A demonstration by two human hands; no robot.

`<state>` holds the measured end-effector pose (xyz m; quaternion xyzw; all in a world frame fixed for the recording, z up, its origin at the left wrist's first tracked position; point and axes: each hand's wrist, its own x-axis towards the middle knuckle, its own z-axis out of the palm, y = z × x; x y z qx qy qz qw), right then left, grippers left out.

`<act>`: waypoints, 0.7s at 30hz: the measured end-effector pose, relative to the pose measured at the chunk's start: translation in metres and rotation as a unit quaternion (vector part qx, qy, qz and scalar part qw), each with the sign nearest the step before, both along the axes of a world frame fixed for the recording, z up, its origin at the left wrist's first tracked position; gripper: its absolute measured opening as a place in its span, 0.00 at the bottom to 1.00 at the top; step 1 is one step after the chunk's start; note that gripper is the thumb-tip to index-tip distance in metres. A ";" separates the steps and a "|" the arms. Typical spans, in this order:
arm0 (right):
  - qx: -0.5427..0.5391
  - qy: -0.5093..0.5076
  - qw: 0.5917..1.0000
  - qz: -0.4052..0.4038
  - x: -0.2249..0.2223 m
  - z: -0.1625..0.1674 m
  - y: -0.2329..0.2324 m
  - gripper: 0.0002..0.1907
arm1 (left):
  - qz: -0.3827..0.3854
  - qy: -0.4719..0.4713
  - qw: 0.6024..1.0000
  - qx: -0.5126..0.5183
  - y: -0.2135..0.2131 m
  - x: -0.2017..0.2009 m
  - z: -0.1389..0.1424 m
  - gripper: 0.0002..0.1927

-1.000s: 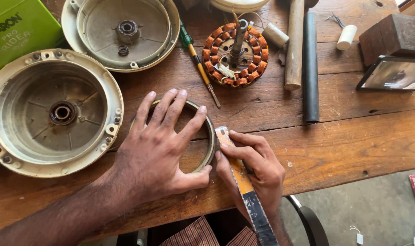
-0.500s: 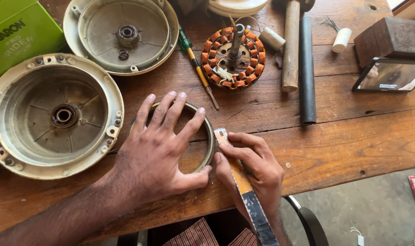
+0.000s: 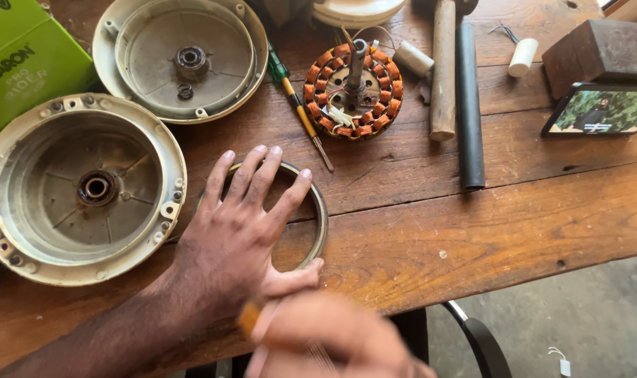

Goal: The person holds a circular metal ring flat on a wooden workbench and files its edge with a flat file, repositioning the ring and working around the rim. Disassembled motor housings, a copper winding, a hammer and a screwdriver lie on the bench around the work.

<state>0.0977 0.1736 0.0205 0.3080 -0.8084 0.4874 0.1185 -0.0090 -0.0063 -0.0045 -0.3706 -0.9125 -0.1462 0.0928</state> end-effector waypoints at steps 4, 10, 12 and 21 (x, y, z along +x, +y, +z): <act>0.005 -0.122 0.985 0.118 0.011 -0.006 -0.013 0.14 | 0.000 -0.006 1.000 -0.007 -0.001 0.000 -0.001 0.52; 0.043 -0.217 0.962 0.160 0.016 -0.020 -0.031 0.13 | 0.003 0.000 1.000 0.004 -0.003 0.000 -0.001 0.52; 0.055 -0.233 0.957 0.165 0.016 -0.023 -0.035 0.13 | 0.006 -0.001 1.000 0.004 -0.003 -0.001 0.000 0.53; 0.071 -0.254 0.950 0.167 0.018 -0.028 -0.042 0.12 | 0.002 -0.006 1.000 -0.009 -0.005 -0.002 -0.002 0.53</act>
